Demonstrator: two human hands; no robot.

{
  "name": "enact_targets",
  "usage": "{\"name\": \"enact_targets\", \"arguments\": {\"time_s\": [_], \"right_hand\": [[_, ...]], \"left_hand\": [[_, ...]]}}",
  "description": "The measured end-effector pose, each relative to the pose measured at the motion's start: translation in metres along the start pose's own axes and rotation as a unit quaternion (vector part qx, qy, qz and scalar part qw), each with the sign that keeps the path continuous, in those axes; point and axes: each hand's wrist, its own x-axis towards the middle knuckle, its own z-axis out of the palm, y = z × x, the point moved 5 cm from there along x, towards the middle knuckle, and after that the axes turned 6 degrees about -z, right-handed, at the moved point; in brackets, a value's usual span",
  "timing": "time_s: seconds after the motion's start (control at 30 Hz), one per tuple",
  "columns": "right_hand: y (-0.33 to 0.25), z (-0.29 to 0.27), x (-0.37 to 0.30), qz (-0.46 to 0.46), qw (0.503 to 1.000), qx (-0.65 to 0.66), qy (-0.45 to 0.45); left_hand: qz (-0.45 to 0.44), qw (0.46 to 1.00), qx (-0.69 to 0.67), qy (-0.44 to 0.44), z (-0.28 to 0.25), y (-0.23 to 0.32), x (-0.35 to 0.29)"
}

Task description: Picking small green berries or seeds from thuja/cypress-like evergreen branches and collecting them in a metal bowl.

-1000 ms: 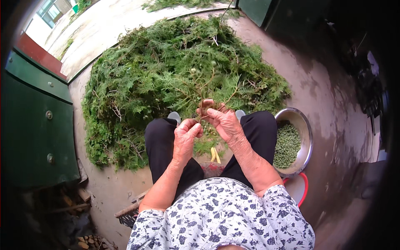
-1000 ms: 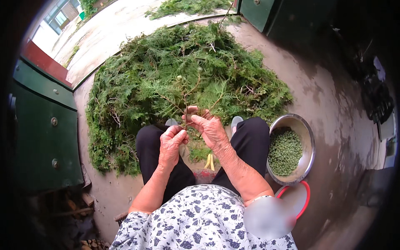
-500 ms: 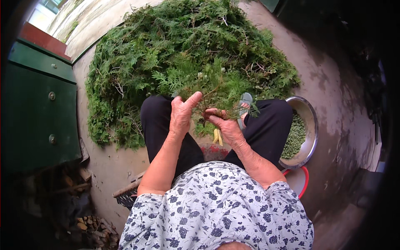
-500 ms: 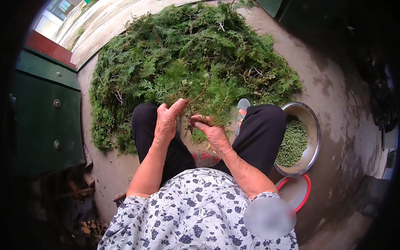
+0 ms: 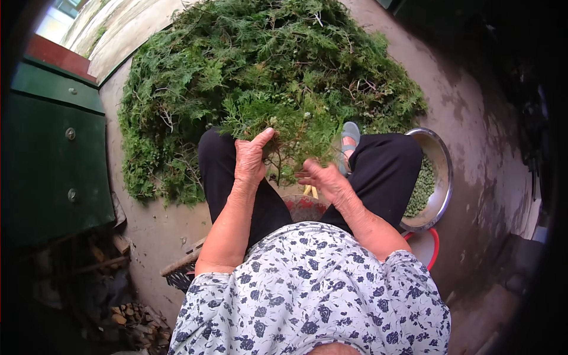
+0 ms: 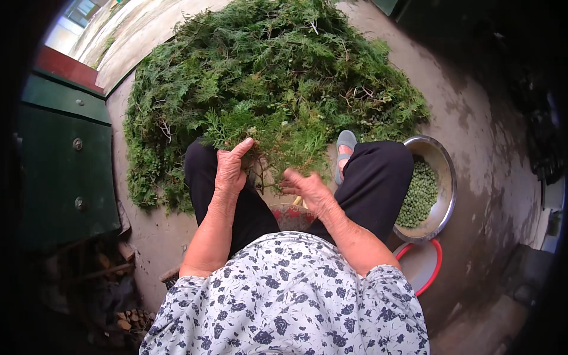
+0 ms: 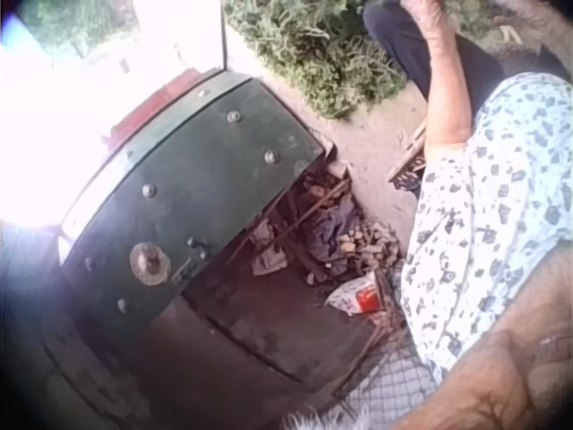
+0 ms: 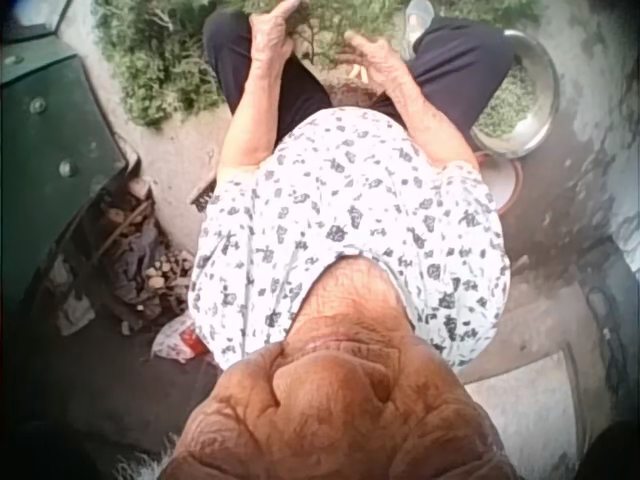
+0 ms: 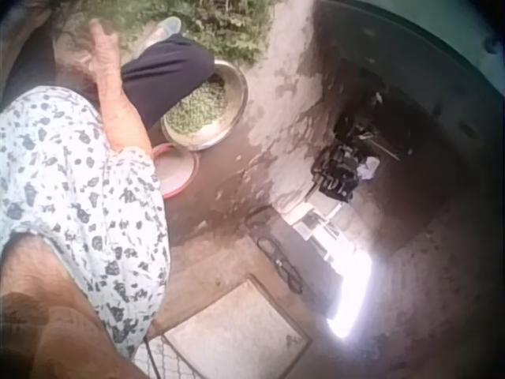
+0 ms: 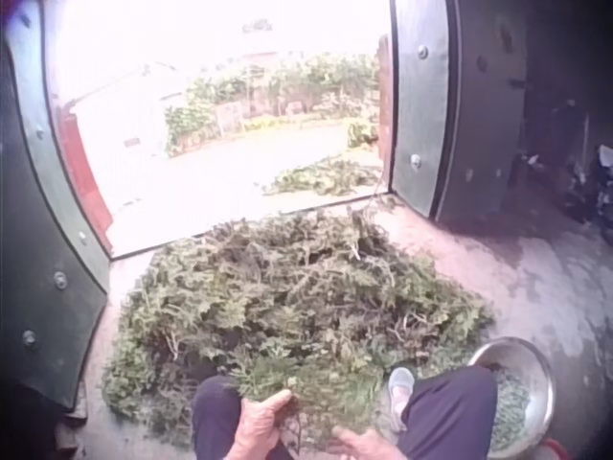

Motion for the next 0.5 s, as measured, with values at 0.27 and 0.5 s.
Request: {"name": "enact_targets", "arguments": {"time_s": [0.27,0.5], "right_hand": [[-0.092,-0.008,-0.008,-0.416,0.852,-0.193,0.251],[-0.094,0.089,-0.007,-0.557,0.735,-0.387,0.006]], "left_hand": [[-0.002,1.0,0.013,-0.002,0.001,-0.007,-0.008],[-0.001,1.0,-0.007,-0.024,0.004,-0.016,-0.011]]}}
